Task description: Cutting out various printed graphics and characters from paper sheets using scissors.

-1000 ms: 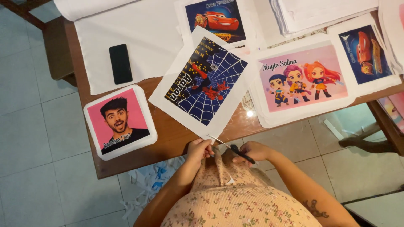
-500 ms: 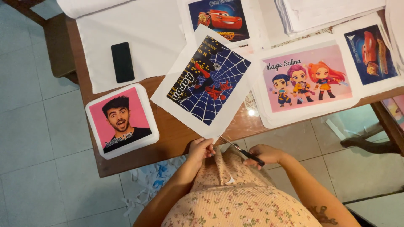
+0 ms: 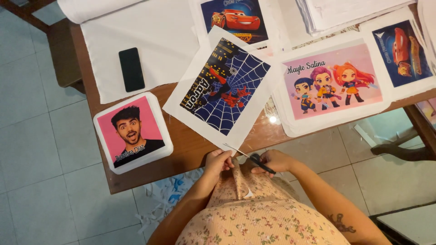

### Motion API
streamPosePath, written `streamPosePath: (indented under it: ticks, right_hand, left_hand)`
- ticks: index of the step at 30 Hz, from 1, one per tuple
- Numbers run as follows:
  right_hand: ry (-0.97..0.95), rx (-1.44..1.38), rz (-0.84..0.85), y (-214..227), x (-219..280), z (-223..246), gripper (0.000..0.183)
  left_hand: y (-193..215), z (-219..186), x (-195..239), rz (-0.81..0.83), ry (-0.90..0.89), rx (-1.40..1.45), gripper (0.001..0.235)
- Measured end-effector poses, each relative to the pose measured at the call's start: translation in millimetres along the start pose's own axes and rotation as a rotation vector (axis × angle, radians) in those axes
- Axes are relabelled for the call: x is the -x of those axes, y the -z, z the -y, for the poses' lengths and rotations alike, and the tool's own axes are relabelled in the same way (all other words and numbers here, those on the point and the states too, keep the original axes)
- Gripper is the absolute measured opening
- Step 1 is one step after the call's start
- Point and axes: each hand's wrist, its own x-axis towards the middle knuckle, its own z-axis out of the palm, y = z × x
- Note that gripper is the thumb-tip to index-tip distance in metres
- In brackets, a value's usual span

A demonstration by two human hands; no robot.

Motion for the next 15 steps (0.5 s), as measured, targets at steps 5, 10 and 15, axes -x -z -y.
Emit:
streamPosePath:
  ticks: [5,10,15]
  right_hand:
    - [-0.017,-0.017,-0.019,-3.3,-1.5,-3.8,0.052]
    - [-0.033,-0.028,-0.025,-3.7,-2.1,-2.8,0.053]
    - [-0.033,0.013,-0.019,-3.3,-0.7,-2.3,0.056]
  left_hand:
    - [-0.5,1.7,0.6,-0.005,-0.020,0.002,0.021]
    - [-0.8,-1.4,3.4,-0.002,-0.021,-0.013,0.019]
    - [-0.9,-1.9,4.7,0.000,-0.019,-0.015,0.019]
